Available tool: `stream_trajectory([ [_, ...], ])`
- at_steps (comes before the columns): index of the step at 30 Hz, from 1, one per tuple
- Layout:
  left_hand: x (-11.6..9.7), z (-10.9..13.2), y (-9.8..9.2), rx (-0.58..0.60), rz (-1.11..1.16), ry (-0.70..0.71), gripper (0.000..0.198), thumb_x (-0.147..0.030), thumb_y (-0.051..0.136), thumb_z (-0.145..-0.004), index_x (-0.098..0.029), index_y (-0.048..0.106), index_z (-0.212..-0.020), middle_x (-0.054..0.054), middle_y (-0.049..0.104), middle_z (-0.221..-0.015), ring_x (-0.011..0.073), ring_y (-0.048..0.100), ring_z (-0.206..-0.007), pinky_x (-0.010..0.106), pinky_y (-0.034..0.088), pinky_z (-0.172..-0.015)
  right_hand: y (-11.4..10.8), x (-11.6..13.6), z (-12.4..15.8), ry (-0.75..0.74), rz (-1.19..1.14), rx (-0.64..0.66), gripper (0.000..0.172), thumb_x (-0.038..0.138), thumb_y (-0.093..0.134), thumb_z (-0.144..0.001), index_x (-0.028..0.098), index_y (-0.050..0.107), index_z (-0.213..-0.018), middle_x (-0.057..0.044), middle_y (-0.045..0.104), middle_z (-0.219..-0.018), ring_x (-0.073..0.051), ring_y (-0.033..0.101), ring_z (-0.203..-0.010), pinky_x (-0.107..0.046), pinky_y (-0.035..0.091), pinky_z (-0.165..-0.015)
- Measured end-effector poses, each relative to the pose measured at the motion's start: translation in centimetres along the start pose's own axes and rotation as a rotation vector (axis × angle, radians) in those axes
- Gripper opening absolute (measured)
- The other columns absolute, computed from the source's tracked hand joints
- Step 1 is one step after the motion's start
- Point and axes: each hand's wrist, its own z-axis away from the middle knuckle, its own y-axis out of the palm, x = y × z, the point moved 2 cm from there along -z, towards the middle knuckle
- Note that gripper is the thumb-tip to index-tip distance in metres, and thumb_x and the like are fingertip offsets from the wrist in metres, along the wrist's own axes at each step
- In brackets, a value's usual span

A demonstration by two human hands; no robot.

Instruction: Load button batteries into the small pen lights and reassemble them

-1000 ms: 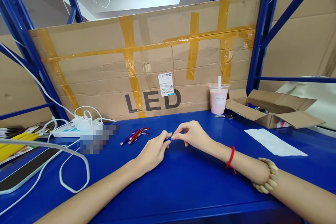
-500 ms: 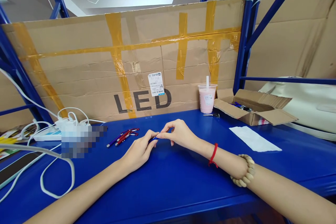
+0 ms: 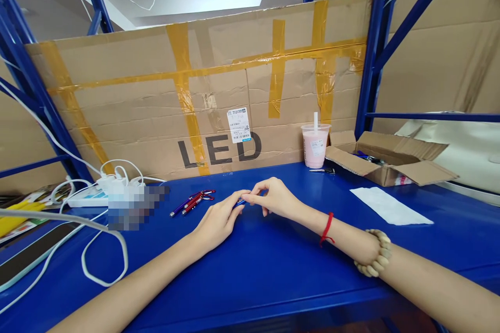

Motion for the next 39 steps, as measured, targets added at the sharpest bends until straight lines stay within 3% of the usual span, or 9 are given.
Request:
stream_trajectory([
  [6, 0.1, -0.1, 0.1, -0.012, -0.012, 0.025, 0.031, -0.024, 0.035, -0.092, -0.025, 0.046, -0.121, 0.003, 0.058, -0.121, 0.0176, 0.057, -0.106, 0.029, 0.044, -0.089, 0.5, -1.1, -0.4, 0.048, -0.023, 0.027, 0.044, 0.054, 0.060, -0.072, 0.011, 0.065, -0.071, -0.002, 0.061, -0.061, -0.005, 0.051, -0.038, -0.015, 0.036, -0.038],
  [18, 0.9, -0.1, 0.1, -0.032, 0.018, -0.119, 0.025, -0.024, 0.034, -0.092, -0.026, 0.050, -0.111, 0.000, 0.064, -0.092, 0.0159, 0.060, -0.081, 0.027, 0.043, -0.072, 0.9, -0.5, -0.2, 0.068, -0.015, 0.072, 0.039, 0.049, 0.058, -0.075, 0.011, 0.065, -0.077, -0.004, 0.066, -0.072, -0.003, 0.049, -0.037, -0.014, 0.033, -0.036],
  [31, 0.6, 0.1, -0.1, -0.041, -0.031, -0.161, 0.026, -0.026, 0.033, -0.092, -0.027, 0.048, -0.113, 0.000, 0.064, -0.097, 0.0166, 0.061, -0.081, 0.027, 0.043, -0.069, 1.0, -0.9, -0.3, 0.015, 0.004, 0.105, 0.041, 0.051, 0.055, -0.076, 0.012, 0.063, -0.083, -0.004, 0.066, -0.076, -0.005, 0.051, -0.038, -0.016, 0.036, -0.038],
  [35, 0.5, 0.2, -0.2, -0.022, -0.033, -0.161, 0.025, -0.025, 0.033, -0.092, -0.026, 0.049, -0.111, 0.001, 0.064, -0.096, 0.0169, 0.061, -0.083, 0.026, 0.043, -0.069, 1.0, -1.1, -0.3, -0.052, 0.102, 0.116, 0.036, 0.048, 0.052, -0.079, 0.015, 0.063, -0.088, -0.003, 0.066, -0.085, -0.004, 0.052, -0.040, -0.017, 0.037, -0.042],
  [39, 0.4, 0.1, -0.3, -0.025, -0.013, -0.134, 0.025, -0.023, 0.033, -0.092, -0.025, 0.048, -0.111, 0.001, 0.064, -0.100, 0.0166, 0.060, -0.087, 0.026, 0.044, -0.071, 0.5, -0.7, -0.1, -0.155, 0.372, 0.036, 0.030, 0.045, 0.049, -0.083, 0.020, 0.065, -0.085, 0.001, 0.066, -0.079, -0.005, 0.053, -0.043, -0.018, 0.039, -0.050],
])
